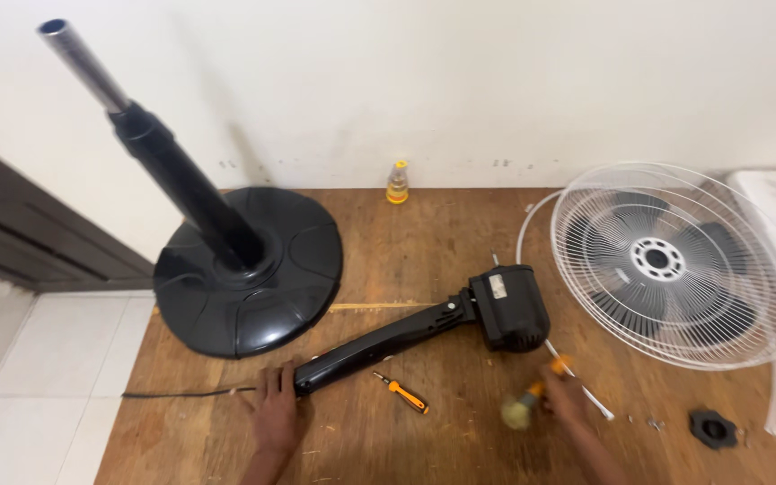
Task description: The person services a pedestal fan lying on a wooden table. They hold the fan's pole and motor housing while using a screwdriver to loosen and remove screws from the housing, handle small removed parts, and near the end use a brush to clean dust from the motor area.
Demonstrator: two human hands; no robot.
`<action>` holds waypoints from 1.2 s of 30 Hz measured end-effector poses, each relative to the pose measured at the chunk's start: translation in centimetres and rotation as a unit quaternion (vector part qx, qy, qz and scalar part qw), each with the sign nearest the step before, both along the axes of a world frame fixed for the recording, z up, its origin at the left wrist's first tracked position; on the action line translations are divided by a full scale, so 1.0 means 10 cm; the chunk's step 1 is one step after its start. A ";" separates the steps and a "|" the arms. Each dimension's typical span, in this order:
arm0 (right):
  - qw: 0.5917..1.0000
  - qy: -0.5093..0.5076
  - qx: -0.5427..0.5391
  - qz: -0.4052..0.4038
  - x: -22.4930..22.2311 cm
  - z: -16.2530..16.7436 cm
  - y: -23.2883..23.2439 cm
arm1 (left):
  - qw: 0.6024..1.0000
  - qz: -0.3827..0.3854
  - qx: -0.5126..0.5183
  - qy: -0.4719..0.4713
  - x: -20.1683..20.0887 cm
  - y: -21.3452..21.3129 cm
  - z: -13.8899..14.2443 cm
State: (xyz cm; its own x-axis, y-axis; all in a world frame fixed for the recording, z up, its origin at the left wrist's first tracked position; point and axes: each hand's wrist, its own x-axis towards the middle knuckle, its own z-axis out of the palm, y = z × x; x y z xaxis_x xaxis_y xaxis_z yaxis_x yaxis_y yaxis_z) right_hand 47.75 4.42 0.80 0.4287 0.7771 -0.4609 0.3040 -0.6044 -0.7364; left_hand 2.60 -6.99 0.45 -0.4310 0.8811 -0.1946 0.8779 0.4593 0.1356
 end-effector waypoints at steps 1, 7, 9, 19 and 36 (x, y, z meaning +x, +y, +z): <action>0.999 -0.020 0.042 -0.001 0.07 -0.01 0.02 | 1.000 -0.016 0.003 0.024 -0.05 -0.01 -0.03; 0.963 0.039 0.267 -0.012 0.08 0.36 0.15 | 0.992 -0.084 0.049 0.086 -0.18 0.14 -0.10; 0.949 0.070 0.306 0.026 -0.08 0.56 0.20 | 0.996 -0.069 0.014 0.052 -0.20 0.23 -0.07; 0.925 0.053 0.348 0.145 -1.02 0.78 0.35 | 0.988 -0.049 -0.147 -0.023 -0.28 0.48 0.08; 0.875 -0.111 0.416 0.223 -1.24 0.73 0.44 | 0.984 -0.049 -0.164 -0.055 -0.21 0.44 0.03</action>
